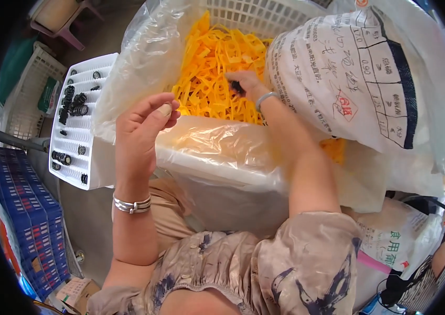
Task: Assembling small black plastic components into yellow plastic housings in a factory environment.
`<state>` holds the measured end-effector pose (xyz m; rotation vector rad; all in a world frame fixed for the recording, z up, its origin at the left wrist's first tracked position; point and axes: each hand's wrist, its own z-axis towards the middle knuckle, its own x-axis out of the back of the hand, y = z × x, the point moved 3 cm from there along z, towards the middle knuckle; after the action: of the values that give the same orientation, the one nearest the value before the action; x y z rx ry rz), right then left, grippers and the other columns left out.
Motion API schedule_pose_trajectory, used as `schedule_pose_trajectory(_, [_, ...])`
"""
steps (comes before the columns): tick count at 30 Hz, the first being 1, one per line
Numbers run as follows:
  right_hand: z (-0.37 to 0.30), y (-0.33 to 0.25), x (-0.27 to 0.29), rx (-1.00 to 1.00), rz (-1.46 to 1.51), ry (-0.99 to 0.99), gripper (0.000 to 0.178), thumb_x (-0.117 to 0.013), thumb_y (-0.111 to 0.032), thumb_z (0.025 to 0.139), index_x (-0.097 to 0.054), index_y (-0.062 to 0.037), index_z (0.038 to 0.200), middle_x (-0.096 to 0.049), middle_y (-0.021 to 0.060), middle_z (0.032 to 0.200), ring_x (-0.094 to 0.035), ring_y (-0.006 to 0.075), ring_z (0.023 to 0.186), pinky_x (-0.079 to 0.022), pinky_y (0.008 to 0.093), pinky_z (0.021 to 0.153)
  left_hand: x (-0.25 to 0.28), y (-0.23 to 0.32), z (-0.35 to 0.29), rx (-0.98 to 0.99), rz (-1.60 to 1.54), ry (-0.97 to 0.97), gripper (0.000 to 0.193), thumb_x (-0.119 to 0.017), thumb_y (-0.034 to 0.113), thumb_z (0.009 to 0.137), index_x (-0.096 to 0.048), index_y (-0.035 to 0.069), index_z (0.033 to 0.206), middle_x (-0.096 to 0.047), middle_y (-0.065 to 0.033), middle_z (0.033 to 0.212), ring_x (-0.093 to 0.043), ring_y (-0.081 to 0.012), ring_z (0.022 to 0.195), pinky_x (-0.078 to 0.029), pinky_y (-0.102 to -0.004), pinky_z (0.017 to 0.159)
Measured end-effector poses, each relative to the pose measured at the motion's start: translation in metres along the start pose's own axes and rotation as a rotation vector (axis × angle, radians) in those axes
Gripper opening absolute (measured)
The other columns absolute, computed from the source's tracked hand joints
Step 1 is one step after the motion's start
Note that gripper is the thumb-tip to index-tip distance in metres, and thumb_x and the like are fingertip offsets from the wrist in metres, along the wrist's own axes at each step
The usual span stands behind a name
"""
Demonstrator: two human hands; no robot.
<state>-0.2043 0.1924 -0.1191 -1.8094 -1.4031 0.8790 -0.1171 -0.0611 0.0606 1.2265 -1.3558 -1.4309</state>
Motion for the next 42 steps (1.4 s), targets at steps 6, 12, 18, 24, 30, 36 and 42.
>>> schedule_pose_trajectory(6, [0.068, 0.077, 0.019, 0.064, -0.836, 0.142, 0.023, -0.070, -0.021, 0.069, -0.059, -0.0010, 0.071, -0.057, 0.0065, 0.062, -0.052, 0.0162, 0.047, -0.043, 0.0297, 0.042, -0.001, 0.000, 0.003, 0.052, -0.157, -0.032, 0.021, -0.055, 0.005, 0.082, -0.058, -0.005, 0.100, -0.061, -0.0065, 0.088, -0.056, -0.0111, 0.077, -0.046, -0.0219, 0.072])
schedule_pose_trajectory(12, [0.063, 0.090, -0.022, 0.001, -1.280, -0.012, 0.034, -0.067, -0.019, 0.069, -0.059, 0.0021, 0.095, -0.060, 0.0159, 0.098, -0.058, 0.0274, 0.091, -0.046, 0.0369, 0.076, 0.004, -0.001, 0.008, 0.082, -0.189, -0.022, 0.021, -0.052, 0.002, 0.082, -0.058, -0.005, 0.101, -0.061, -0.0081, 0.089, -0.057, -0.0130, 0.080, -0.046, -0.0240, 0.074])
schedule_pose_trajectory(18, [0.080, 0.100, -0.006, -0.076, -1.240, 0.045, 0.038, -0.064, -0.014, 0.072, -0.057, 0.0021, 0.105, -0.060, 0.0169, 0.100, -0.058, 0.0255, 0.090, -0.047, 0.0351, 0.074, 0.008, 0.000, 0.006, 0.091, -0.214, -0.034, 0.020, -0.051, 0.001, 0.082, -0.058, -0.005, 0.100, -0.061, -0.0090, 0.090, -0.058, -0.0138, 0.080, -0.047, -0.0248, 0.075])
schedule_pose_trajectory(24, [0.120, 0.112, 0.030, 0.197, -1.004, -0.003, 0.022, -0.065, -0.009, 0.071, -0.060, 0.0034, 0.088, -0.062, 0.0136, 0.082, -0.059, 0.0201, 0.065, -0.047, 0.0321, 0.054, 0.004, 0.001, 0.005, 0.145, -0.250, -0.054, 0.021, -0.051, 0.001, 0.081, -0.058, -0.005, 0.100, -0.061, -0.0088, 0.090, -0.058, -0.0137, 0.080, -0.047, -0.0249, 0.075])
schedule_pose_trajectory(30, [0.112, 0.097, -0.012, 0.266, -0.733, 0.191, 0.010, -0.065, -0.007, 0.071, -0.059, 0.0004, 0.075, -0.054, 0.0050, 0.059, -0.049, 0.0153, 0.047, -0.040, 0.0296, 0.043, 0.010, 0.002, 0.007, 0.119, -0.222, -0.037, 0.022, -0.051, 0.002, 0.081, -0.057, -0.004, 0.102, -0.061, -0.0083, 0.090, -0.057, -0.0136, 0.080, -0.046, -0.0258, 0.076])
schedule_pose_trajectory(36, [0.017, -0.056, -0.022, 0.172, -0.215, -0.062, 0.005, -0.063, -0.002, 0.073, -0.059, -0.0016, 0.074, -0.051, 0.0022, 0.055, -0.043, 0.0080, 0.039, -0.027, 0.0218, 0.034, 0.007, 0.000, 0.013, -0.011, -0.232, 0.018, 0.031, -0.048, 0.005, 0.082, -0.051, -0.005, 0.112, -0.056, -0.0140, 0.105, -0.053, -0.0186, 0.098, -0.042, -0.0300, 0.085])
schedule_pose_trajectory(42, [-0.114, -0.140, -0.045, 0.353, -0.075, -0.463, 0.011, -0.064, -0.005, 0.072, -0.062, -0.0003, 0.081, -0.055, 0.0012, 0.062, -0.044, 0.0050, 0.043, -0.029, 0.0169, 0.036, -0.009, 0.006, 0.024, -0.163, -0.251, -0.026, 0.044, -0.051, 0.010, 0.083, -0.040, 0.001, 0.125, -0.042, -0.0113, 0.122, -0.044, -0.0171, 0.110, -0.034, -0.0291, 0.094])
